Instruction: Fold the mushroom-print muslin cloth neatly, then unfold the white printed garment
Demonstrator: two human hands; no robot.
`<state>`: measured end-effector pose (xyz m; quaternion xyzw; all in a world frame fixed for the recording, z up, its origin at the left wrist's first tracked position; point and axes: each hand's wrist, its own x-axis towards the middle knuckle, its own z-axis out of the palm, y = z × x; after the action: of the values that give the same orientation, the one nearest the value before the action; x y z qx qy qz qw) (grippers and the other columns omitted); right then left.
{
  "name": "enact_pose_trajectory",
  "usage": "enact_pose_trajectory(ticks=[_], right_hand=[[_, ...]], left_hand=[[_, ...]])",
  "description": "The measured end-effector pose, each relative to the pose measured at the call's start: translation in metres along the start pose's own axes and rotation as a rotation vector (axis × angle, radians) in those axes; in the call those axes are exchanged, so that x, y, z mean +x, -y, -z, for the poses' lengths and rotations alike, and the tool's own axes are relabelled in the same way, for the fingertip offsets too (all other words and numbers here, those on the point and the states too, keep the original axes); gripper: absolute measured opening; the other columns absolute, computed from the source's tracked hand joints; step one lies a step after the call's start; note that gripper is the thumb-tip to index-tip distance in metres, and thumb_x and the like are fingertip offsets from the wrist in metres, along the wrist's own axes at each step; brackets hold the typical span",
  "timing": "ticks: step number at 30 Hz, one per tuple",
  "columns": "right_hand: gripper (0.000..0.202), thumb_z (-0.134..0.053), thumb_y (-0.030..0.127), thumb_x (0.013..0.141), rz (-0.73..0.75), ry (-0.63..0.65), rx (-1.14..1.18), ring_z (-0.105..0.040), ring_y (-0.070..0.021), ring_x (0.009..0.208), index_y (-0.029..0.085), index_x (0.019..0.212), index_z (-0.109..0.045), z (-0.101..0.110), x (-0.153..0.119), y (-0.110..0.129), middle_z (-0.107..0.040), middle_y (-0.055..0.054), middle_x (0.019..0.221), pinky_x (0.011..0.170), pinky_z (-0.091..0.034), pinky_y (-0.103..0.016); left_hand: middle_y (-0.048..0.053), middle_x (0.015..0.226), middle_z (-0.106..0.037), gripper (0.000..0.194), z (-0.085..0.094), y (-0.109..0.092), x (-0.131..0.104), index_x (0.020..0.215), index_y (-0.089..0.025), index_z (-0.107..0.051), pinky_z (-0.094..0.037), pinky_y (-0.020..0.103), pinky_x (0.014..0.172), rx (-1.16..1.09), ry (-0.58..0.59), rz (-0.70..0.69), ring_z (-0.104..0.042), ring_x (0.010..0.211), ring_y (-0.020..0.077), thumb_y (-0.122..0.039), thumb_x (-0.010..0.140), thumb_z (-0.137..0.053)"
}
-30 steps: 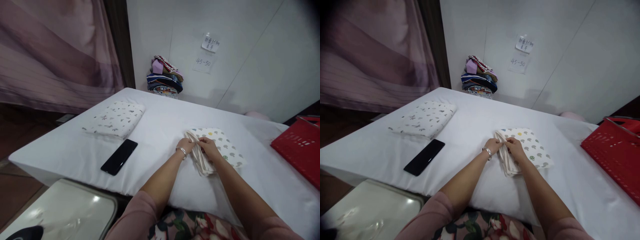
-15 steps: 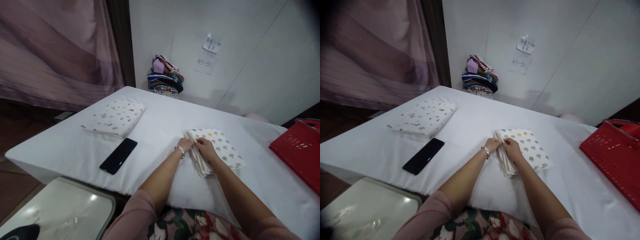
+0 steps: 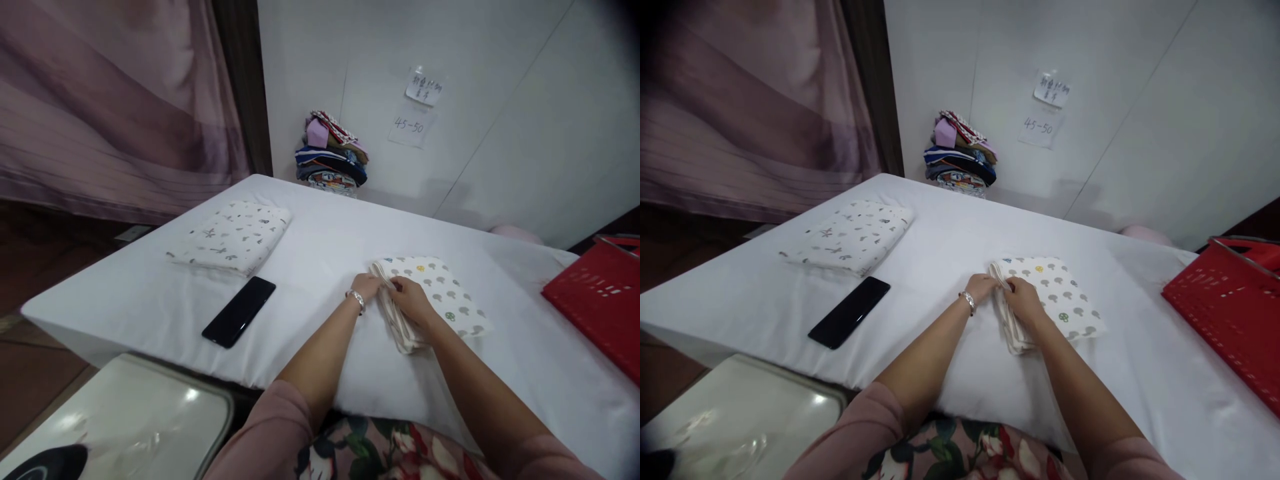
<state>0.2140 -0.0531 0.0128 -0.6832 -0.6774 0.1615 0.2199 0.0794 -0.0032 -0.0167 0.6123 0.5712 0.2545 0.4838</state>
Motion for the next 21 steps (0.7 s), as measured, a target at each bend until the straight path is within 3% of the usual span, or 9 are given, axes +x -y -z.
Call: enact_pose_trajectory(ticks=[5,12,21], right_hand=[[0.026,-0.051,0.025,0.069,-0.062,-0.02,0.154,-0.059,-0.0166,0.075,0.02,0.089,-0.068,-0.001,0.001,-0.012,-0.068,-0.002,0.082,0.069,-0.041,-0.026],[0.029,-0.052,0.028,0.07,-0.07,-0.028,0.228,-0.059,-0.0171,0.069,0.018,0.092,-0.068,-0.008,0.005,-0.023,-0.069,-0.002,0.076,0.063,-0.043,-0.027],[0.026,-0.05,0.03,0.073,-0.046,-0.022,0.123,-0.058,-0.0173,0.074,0.019,0.088,-0.068,-0.001,0.002,-0.008,-0.067,-0.003,0.079,0.069,-0.041,-0.027]], left_hand=[[0.004,0.075,-0.068,0.022,0.007,-0.001,-0.002,0.077,-0.016,-0.071,-0.041,0.022,0.061,0.07,-0.069,0.007,-0.059,0.072,0.015,-0.031,0.073,-0.056],[0.004,0.068,-0.067,0.025,0.003,-0.005,-0.008,0.072,-0.016,-0.072,-0.041,0.023,0.061,0.203,-0.005,-0.037,-0.06,0.068,0.0152,-0.037,0.074,-0.059],[0.001,0.064,-0.064,0.023,-0.009,0.002,-0.002,0.072,-0.015,-0.072,-0.039,0.021,0.056,-0.063,-0.018,-0.04,-0.056,0.065,0.013,-0.034,0.073,-0.059]])
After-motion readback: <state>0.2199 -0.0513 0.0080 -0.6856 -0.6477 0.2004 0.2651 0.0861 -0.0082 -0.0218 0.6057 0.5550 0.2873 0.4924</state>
